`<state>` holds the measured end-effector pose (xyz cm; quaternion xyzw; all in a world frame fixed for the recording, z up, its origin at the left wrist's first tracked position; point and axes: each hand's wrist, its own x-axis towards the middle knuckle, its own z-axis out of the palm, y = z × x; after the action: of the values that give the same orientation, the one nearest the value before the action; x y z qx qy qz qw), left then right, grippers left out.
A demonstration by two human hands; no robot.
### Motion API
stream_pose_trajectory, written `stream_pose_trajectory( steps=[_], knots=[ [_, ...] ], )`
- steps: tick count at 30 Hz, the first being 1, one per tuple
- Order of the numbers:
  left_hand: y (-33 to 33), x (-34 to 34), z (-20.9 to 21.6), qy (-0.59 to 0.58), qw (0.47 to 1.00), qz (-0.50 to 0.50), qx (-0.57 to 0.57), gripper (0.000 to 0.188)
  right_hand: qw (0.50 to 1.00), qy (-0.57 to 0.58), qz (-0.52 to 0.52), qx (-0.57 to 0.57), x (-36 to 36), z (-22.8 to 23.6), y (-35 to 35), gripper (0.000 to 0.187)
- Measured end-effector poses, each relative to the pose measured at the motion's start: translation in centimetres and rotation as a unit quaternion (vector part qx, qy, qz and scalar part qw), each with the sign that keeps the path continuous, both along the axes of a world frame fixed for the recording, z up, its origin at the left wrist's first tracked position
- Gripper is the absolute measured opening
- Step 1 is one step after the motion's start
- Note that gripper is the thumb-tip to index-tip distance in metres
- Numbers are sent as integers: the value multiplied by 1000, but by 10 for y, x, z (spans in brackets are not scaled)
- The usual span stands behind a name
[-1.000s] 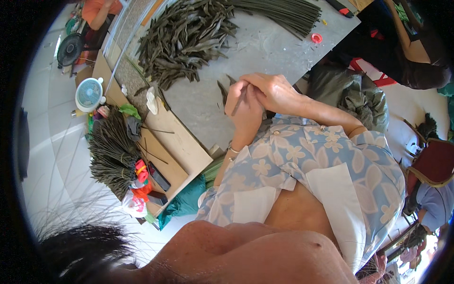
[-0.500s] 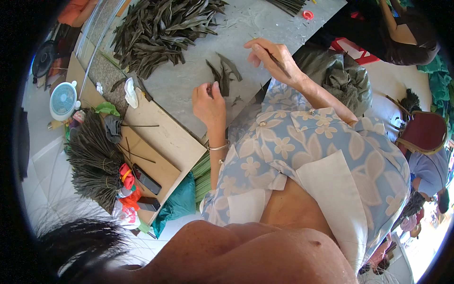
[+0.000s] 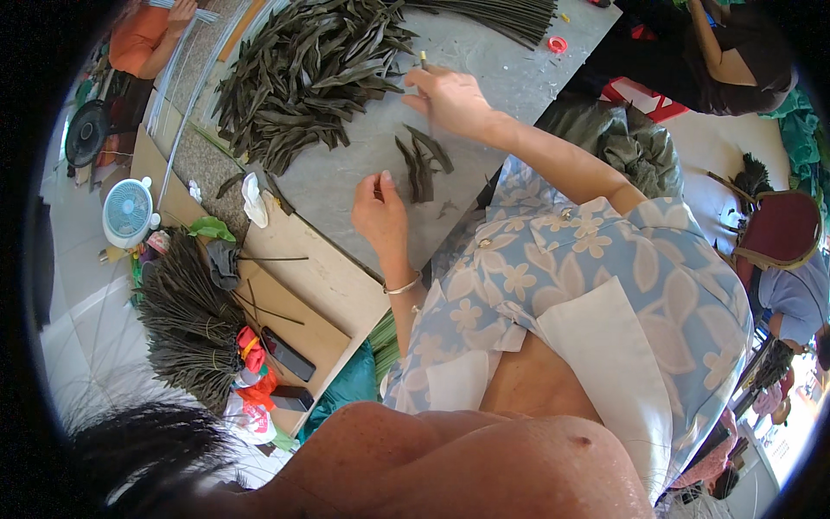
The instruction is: Assemble artificial leaf bunches by applying adhesive to stems and attaching individual leaf pieces.
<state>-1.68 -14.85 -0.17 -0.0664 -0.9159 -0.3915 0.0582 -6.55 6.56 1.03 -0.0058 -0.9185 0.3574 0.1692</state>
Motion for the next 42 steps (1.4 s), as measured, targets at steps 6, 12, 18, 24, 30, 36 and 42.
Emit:
stream_pose_trajectory(
  steps=[6,12,18,24,30,36,42],
  knots=[
    [4,-17,-2,-37,994,11,98,19,996,-64,31,58,-28,-11,-13,18],
    [27,-37,7,-210,877,16,432,26,978,-151,102,-103,44,37,-16,18],
    [15,-32,8,-320,699,-81,635,28,981,-74,171,-54,64,50,-23,18],
    [8,-16,21,-268,663,-62,696,26,966,-165,172,-104,64,51,-29,15],
    [1,-5,31,-224,720,-28,657,26,967,-160,170,-103,71,47,-42,15],
    [3,6,37,-182,835,-6,519,24,954,-127,123,-242,66,70,-52,12],
    [4,16,38,-161,847,-18,506,25,946,-142,144,-255,59,68,-57,8]
  ],
)
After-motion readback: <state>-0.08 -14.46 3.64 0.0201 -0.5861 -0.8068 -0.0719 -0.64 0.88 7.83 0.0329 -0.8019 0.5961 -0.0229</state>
